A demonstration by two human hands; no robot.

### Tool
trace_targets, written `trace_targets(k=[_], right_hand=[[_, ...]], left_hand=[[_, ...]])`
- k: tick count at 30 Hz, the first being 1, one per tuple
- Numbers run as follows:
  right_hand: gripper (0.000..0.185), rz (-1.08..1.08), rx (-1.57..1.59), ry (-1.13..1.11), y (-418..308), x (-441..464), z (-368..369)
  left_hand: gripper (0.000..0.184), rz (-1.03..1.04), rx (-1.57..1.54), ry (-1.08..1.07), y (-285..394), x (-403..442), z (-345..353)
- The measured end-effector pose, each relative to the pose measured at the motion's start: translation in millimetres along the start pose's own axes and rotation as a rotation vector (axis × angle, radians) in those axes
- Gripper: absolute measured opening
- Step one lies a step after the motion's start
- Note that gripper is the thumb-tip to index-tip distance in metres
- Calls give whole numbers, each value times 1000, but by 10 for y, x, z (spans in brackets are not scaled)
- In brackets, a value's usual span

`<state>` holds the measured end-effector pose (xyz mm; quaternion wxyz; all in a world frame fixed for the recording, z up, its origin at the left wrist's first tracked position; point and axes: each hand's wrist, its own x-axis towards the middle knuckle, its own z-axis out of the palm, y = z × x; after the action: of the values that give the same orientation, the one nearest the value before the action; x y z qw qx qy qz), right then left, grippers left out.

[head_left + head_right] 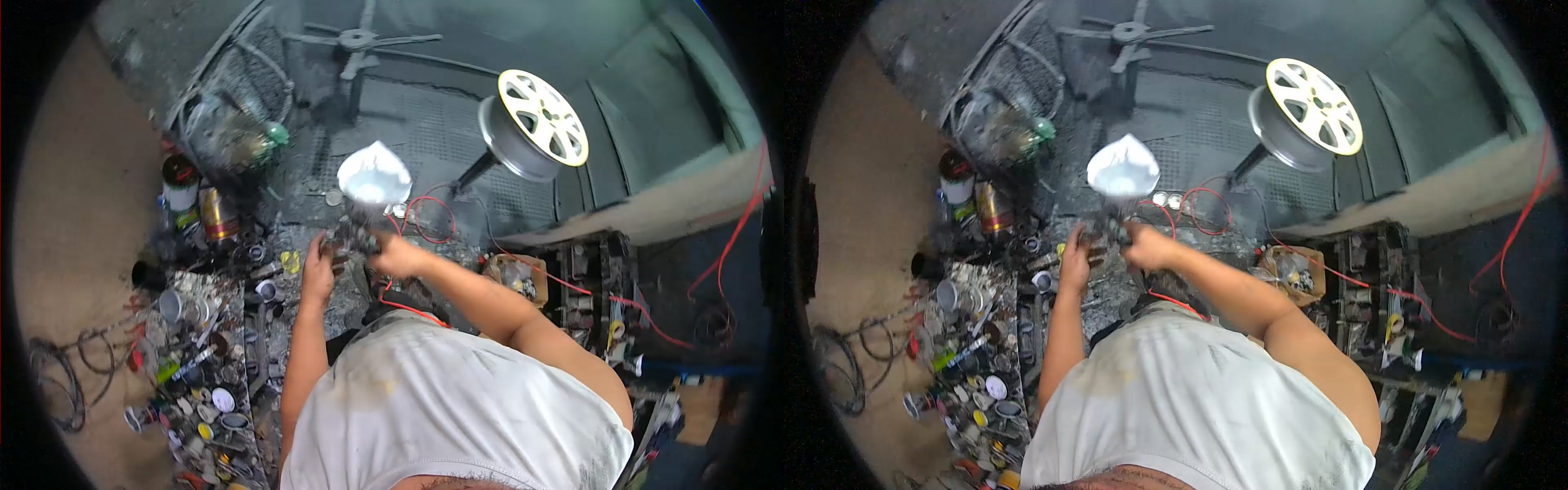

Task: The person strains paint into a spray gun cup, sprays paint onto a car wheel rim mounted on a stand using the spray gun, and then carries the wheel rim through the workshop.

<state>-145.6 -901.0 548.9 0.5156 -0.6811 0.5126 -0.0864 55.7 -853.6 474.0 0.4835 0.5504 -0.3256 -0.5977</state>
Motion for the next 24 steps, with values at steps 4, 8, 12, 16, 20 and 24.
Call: trace_targets(k=[4,8,12,16,20,24], right_hand=[[72,-87,143,-56,563,-470,407],[57,-162,80,47,839,-785,615],[54,-287,64,88,1066,-925,698],[58,-139,-8,52,1257,-1032,592],[56,-34,134,37,1315,-1320,476],[58,160,196,-77,1280,-1675,206]], left_hand=[[34,-329,-17,-81,-516,-87,2],[25,-449,43,-146,-672,-321,101],[25,-476,73,-182,-1036,-359,180],[24,-363,221,-198,-1073,-464,401],[26,-376,222,-137,-1163,-649,696],[29,-373,286,-71,-1229,-800,1059]])
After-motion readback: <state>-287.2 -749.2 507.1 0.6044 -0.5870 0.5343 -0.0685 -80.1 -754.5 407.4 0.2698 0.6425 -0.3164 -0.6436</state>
